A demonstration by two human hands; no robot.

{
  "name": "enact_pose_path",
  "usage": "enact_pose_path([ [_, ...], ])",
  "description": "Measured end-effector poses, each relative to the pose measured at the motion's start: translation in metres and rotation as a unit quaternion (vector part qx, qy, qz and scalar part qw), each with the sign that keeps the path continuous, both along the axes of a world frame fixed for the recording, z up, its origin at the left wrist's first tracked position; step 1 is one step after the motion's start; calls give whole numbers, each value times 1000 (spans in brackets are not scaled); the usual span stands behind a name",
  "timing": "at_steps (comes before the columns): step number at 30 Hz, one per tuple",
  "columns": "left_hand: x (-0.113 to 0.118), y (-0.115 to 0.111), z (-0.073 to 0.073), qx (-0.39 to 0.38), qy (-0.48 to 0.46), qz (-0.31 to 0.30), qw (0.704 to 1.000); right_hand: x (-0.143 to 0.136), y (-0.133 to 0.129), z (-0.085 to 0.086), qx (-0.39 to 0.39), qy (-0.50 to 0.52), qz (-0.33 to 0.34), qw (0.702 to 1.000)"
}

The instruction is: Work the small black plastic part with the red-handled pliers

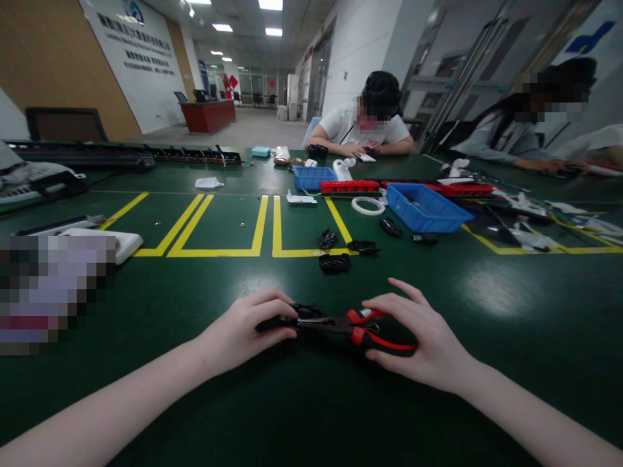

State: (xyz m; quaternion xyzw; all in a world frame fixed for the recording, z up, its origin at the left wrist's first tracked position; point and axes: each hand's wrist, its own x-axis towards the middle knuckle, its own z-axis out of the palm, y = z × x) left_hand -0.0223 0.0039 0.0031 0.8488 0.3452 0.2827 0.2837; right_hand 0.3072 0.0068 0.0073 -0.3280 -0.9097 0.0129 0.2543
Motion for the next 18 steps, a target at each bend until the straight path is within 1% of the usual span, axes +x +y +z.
enact_pose_path([
  [7,4,-1,5,-44,39,42,997,-3,-1,-1,3,4,-4,1000],
  [14,6,0,8,-88,60,23,994,-3,0,-3,-4,-9,-7,1000],
  [18,4,0,6,-85,70,12,994,-5,-1,-3,-10,-14,-4,1000],
])
